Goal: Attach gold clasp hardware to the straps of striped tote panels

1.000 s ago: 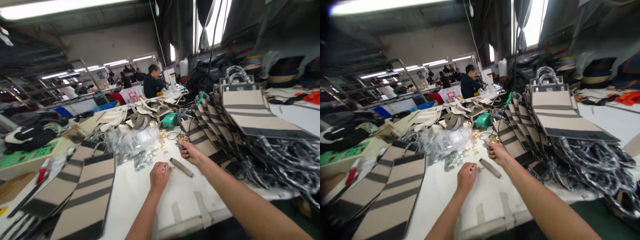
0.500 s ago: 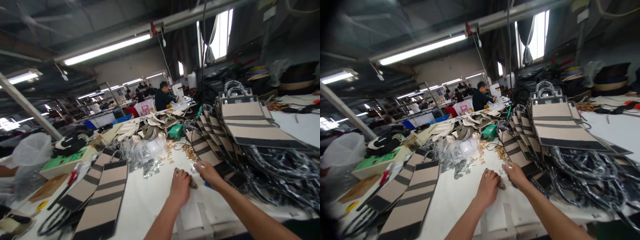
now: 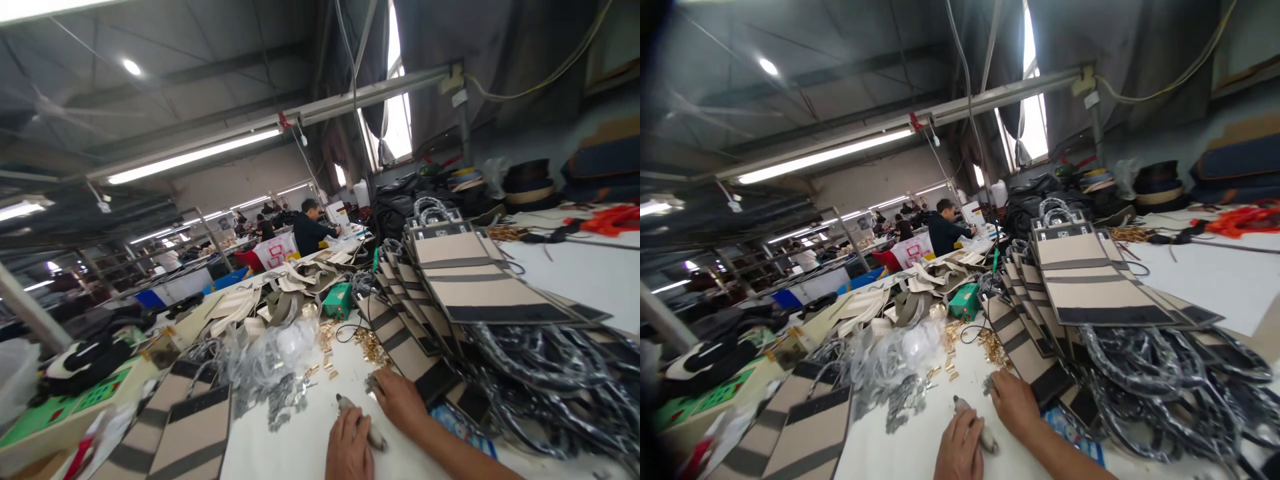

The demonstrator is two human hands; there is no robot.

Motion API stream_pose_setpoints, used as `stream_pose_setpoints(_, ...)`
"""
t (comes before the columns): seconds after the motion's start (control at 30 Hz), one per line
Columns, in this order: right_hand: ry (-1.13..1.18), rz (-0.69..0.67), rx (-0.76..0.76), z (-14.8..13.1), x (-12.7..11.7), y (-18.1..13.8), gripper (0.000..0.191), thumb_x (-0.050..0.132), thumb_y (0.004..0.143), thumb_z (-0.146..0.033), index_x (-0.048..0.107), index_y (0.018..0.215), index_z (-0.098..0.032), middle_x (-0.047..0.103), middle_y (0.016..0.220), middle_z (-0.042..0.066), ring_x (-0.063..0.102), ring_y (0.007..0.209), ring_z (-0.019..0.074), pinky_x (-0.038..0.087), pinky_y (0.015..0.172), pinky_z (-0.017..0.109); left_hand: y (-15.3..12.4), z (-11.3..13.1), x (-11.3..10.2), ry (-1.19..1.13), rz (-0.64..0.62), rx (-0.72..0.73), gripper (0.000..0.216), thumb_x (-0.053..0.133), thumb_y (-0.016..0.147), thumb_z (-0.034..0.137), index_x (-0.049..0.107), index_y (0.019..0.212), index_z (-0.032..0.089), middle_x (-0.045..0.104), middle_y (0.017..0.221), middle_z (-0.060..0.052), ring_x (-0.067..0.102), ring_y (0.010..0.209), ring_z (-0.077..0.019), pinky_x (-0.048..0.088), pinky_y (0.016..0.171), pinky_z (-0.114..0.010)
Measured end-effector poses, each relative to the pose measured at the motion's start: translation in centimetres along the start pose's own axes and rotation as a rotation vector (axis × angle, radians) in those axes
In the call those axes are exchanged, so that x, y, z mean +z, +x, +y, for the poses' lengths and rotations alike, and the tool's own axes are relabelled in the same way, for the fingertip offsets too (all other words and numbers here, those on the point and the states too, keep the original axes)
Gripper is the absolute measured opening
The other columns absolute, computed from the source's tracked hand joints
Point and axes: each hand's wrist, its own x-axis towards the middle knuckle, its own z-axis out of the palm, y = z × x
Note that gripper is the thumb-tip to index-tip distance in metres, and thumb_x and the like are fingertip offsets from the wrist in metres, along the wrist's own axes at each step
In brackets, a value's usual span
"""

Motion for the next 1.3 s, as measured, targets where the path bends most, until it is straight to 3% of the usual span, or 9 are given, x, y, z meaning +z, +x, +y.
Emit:
stream_pose_setpoints(0.27, -0.068, 0.081, -0.072, 0.4, 0.7, -0.2, 0.017, 0.049, 0.101, -0.022, 0.066, 0.1, -0.023, 0.07, 0.104, 0.006, 0.065, 0.099, 0.0234, 0.043, 0.083, 0.031, 0.2, -1.4, 1.1, 0.018, 0.041, 0.084, 0.049, 0.051, 0.077, 0.004, 0.069, 0.119, 0.021, 0.074, 0.116, -0.011, 0.07, 0.11, -0.0277, 0.062, 0.089, -0.04)
stream_pose_setpoints(0.67, 0.027, 0.12, -0.107, 1.2, 1.3, 0.1, 0.024, 0.048, 0.096, -0.008, 0.067, 0.103, -0.022, 0.068, 0.11, 0.007, 0.061, 0.108, 0.0246, 0.043, 0.092, 0.033, 0.0, -1.5, 1.1, 0.042, 0.015, 0.09, 0.053, 0.05, 0.075, 0.002, 0.068, 0.121, 0.021, 0.075, 0.115, -0.011, 0.071, 0.111, -0.0273, 0.064, 0.088, -0.039)
stream_pose_setpoints(1.03, 0.106, 0.158, -0.103, 1.0, 0.9, 0.0, 0.023, 0.047, 0.102, -0.018, 0.069, 0.1, -0.023, 0.069, 0.104, 0.006, 0.064, 0.102, 0.0221, 0.046, 0.09, 0.032, 0.0, -1.3, 0.8, 0.052, 0.005, 0.098, 0.052, 0.049, 0.077, 0.002, 0.068, 0.122, 0.02, 0.074, 0.118, -0.012, 0.07, 0.113, -0.0278, 0.064, 0.089, -0.041)
stream_pose_setpoints(1.3, 0.161, 0.167, -0.122, 0.7, 0.2, -0.1, 0.032, 0.04, 0.105, -0.028, 0.072, 0.109, -0.025, 0.071, 0.105, 0.006, 0.065, 0.1, 0.0204, 0.049, 0.092, 0.031, 0.1, -0.7, 0.2, 0.033, -0.034, 0.058, 0.051, 0.049, 0.078, 0.003, 0.068, 0.122, 0.02, 0.071, 0.123, -0.012, 0.067, 0.118, -0.0287, 0.063, 0.093, -0.043)
